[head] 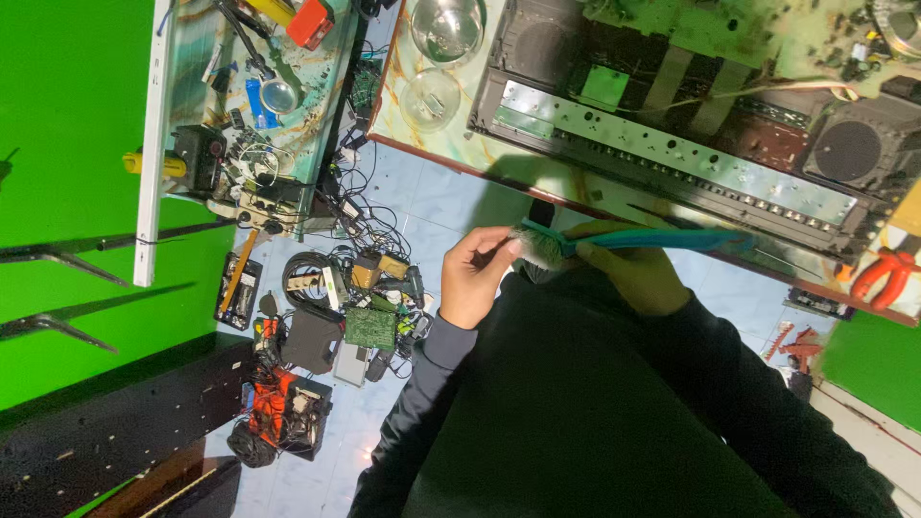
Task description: The person cleans the internal components of a disassembled electronic device, likely a VCR, using a blue brush to sweep dust from the circuit boards and metal chassis. They also use a screwdriver to manipulate small parts within the device.
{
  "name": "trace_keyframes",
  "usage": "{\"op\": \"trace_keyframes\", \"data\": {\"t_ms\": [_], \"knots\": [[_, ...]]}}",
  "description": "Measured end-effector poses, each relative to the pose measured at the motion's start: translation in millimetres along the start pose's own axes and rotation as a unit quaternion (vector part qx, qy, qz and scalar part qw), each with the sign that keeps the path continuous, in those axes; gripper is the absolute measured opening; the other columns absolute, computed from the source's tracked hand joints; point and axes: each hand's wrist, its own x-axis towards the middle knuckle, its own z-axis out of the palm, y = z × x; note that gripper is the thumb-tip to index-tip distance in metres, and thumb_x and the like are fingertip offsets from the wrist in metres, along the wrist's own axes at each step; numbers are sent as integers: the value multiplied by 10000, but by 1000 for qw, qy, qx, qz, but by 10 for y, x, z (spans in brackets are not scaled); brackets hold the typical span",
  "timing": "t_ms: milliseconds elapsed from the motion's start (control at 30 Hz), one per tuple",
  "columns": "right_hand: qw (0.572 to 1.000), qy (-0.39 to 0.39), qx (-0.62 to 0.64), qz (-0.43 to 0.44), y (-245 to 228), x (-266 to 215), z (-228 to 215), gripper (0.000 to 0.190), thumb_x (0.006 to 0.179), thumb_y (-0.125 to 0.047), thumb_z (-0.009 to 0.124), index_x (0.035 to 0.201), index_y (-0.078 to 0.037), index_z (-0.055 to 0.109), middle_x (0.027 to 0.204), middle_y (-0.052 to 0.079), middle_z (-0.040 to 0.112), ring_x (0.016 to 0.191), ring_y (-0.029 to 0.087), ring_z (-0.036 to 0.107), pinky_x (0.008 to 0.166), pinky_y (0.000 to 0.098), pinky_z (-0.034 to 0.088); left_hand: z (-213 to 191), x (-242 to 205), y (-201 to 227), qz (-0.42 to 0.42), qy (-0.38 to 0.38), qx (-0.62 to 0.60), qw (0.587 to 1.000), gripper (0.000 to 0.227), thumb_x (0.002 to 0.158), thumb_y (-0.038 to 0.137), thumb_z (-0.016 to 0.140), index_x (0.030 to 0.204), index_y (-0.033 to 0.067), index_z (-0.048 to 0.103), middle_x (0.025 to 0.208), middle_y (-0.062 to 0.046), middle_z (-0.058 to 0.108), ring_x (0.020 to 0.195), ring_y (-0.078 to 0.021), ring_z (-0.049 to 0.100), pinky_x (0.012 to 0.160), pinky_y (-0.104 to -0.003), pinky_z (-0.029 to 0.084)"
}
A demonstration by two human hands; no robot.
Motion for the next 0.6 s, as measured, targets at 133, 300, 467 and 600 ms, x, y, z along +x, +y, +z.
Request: {"op": "trace_keyframes", "data": {"t_ms": [133,300,467,600], "knots": [[999,4,-40,-5,-136,317,16,306,964,-71,685,1258,14,694,1148,133,741,1038,207,699,939,336,568,-171,328,87,-13,1,17,1000,195,1011,58,697,1180,-39,708,980,-50,755,894,-76,684,826,-227,553],[992,-63,-102,-46,-337,753,54,331,965,-90,677,1284,-3,666,1204,111,717,1043,189,700,922,324,584,-298,754,279,-40,1,63,997,198,1003,71,702,1158,-49,732,973,-67,764,884,-87,703,813,-233,562],[931,-75,-322,-153,-632,1185,84,370,970,-101,686,1330,-15,678,1187,134,712,1055,218,670,917,334,531,-323,1205,361,27,2,127,992,211,991,89,722,1167,-27,717,1031,-88,784,921,-87,701,839,-249,575],[967,19,-228,-109,-706,1331,210,320,980,-145,684,1281,-37,692,1221,128,730,1092,219,696,930,305,557,-352,1563,393,28,-28,192,981,186,1005,96,687,1174,22,715,953,-98,792,866,-108,749,785,-244,583]]}}
